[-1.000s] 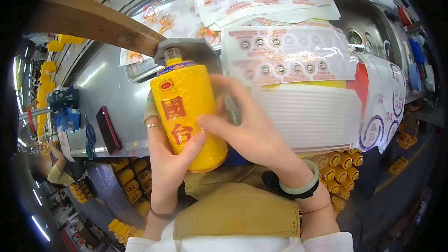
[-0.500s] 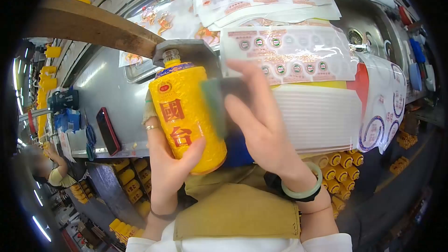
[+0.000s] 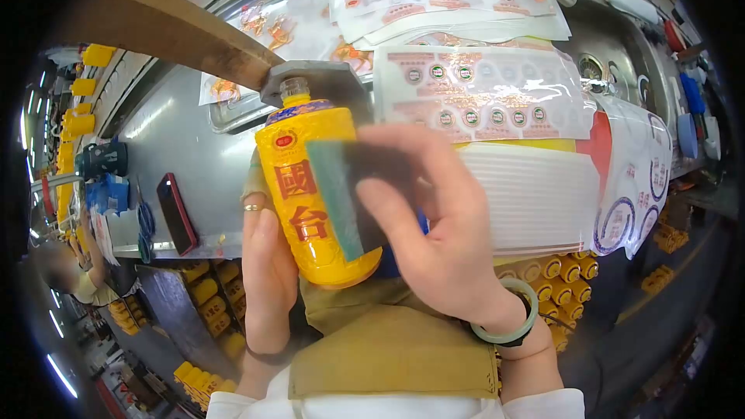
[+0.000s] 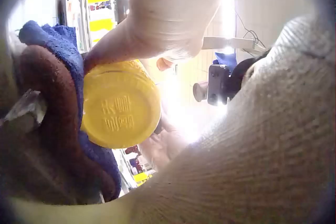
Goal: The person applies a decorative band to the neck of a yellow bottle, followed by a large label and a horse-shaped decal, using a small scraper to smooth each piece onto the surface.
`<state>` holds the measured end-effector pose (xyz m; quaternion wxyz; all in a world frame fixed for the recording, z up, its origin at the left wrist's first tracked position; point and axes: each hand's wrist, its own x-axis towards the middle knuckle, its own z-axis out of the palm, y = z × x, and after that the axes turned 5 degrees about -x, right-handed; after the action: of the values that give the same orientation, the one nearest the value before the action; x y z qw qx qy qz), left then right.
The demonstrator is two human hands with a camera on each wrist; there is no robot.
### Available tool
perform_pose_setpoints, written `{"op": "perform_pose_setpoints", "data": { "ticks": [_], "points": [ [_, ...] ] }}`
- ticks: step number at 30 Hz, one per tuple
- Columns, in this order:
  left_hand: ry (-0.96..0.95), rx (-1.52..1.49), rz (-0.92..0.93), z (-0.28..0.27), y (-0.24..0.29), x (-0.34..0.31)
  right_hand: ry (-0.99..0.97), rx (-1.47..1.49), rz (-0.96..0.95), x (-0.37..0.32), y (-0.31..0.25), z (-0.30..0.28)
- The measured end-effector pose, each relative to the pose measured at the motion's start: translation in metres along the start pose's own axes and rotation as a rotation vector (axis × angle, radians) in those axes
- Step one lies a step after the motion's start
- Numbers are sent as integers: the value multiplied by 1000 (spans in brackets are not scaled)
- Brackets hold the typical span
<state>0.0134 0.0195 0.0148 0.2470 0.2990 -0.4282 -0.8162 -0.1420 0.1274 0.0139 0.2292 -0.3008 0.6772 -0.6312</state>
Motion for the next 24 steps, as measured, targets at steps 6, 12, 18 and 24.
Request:
{"op": "perform_pose_setpoints", "data": {
  "ticks": [6, 12, 18, 24],
  "points": [
    [-17, -34, -11, -6, 0, -1, 3, -36, 107, 14, 13, -15],
    [26, -19, -42, -6, 0, -3, -284, 224, 350, 8, 8, -12],
    [10, 36, -24, -8, 1, -3, -346, 82, 360, 9, 26, -5],
    [1, 35, -51, -8, 4, -2, -375, 121, 353, 11, 30, -7]
  ]
}}
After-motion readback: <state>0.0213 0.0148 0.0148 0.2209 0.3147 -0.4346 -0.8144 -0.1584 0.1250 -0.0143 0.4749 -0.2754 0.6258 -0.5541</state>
